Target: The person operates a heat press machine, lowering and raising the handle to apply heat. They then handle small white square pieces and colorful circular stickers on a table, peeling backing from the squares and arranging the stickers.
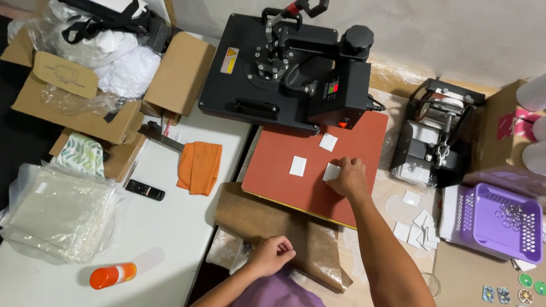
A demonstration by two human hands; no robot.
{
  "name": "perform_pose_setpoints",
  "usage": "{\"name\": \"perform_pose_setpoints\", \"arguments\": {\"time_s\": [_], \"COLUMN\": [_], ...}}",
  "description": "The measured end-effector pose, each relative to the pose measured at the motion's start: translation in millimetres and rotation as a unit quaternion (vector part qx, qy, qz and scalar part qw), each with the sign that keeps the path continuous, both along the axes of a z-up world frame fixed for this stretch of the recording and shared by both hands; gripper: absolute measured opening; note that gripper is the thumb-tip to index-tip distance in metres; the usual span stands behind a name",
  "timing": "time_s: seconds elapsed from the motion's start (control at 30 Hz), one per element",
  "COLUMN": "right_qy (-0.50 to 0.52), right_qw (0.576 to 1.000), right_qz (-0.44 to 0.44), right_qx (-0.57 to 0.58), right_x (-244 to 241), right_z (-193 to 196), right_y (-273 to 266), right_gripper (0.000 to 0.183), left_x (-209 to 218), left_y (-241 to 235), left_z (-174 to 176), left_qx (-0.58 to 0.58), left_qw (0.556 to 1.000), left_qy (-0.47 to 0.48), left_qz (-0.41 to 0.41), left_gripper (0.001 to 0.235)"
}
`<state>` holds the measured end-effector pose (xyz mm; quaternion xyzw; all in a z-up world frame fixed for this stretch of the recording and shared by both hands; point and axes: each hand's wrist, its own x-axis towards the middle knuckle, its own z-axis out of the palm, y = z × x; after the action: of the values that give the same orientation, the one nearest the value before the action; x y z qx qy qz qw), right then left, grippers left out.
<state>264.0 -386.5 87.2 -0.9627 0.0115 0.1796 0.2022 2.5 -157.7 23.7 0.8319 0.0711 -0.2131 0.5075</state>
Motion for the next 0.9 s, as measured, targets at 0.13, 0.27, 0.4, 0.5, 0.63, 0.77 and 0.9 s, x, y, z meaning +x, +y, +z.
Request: {"name": "perform_pose_setpoints", "arguments": {"time_s": [0.13,0.27,0.4,0.5,0.63,0.77,0.9], "right_qy": [0.134,0.093,0.045,0.045,0.021,-0.012,-0.017], "right_qw": [0.99,0.984,0.805,0.696,0.649,0.63,0.618], "right_qz": [-0.009,-0.051,-0.22,-0.308,-0.37,-0.406,-0.406], "right_qx": [-0.033,0.146,0.55,0.647,0.664,0.662,0.673], "right_x": [14.3,-21.8,-116.5,-181.3,-222.4,-241.2,-256.0], "right_z": [13.4,-17.2,-5.6,34.4,60.0,56.5,67.6], "right_y": [5.3,-1.6,11.1,33.3,24.6,-7.0,-40.2], "right_gripper": [0.085,0.057,0.029,0.025,0.019,0.012,0.011], "left_x": [31.7,43.3,51.0,58.7,65.2,60.3,51.8], "left_y": [-9.3,-13.0,-23.2,-34.9,-44.6,-67.8,-117.8], "left_z": [26.7,3.1,-17.2,55.4,63.6,110.4,141.4], "left_qx": [0.032,-0.028,-0.266,-0.401,-0.384,-0.244,-0.105], "left_qw": [0.999,0.999,0.96,0.908,0.917,0.933,0.913], "left_qy": [0.021,-0.033,-0.039,-0.055,-0.095,-0.255,-0.382], "left_qz": [-0.036,0.012,0.083,0.105,0.051,-0.065,-0.1], "left_gripper": [0.016,0.022,0.075,0.096,0.086,0.089,0.078]}}
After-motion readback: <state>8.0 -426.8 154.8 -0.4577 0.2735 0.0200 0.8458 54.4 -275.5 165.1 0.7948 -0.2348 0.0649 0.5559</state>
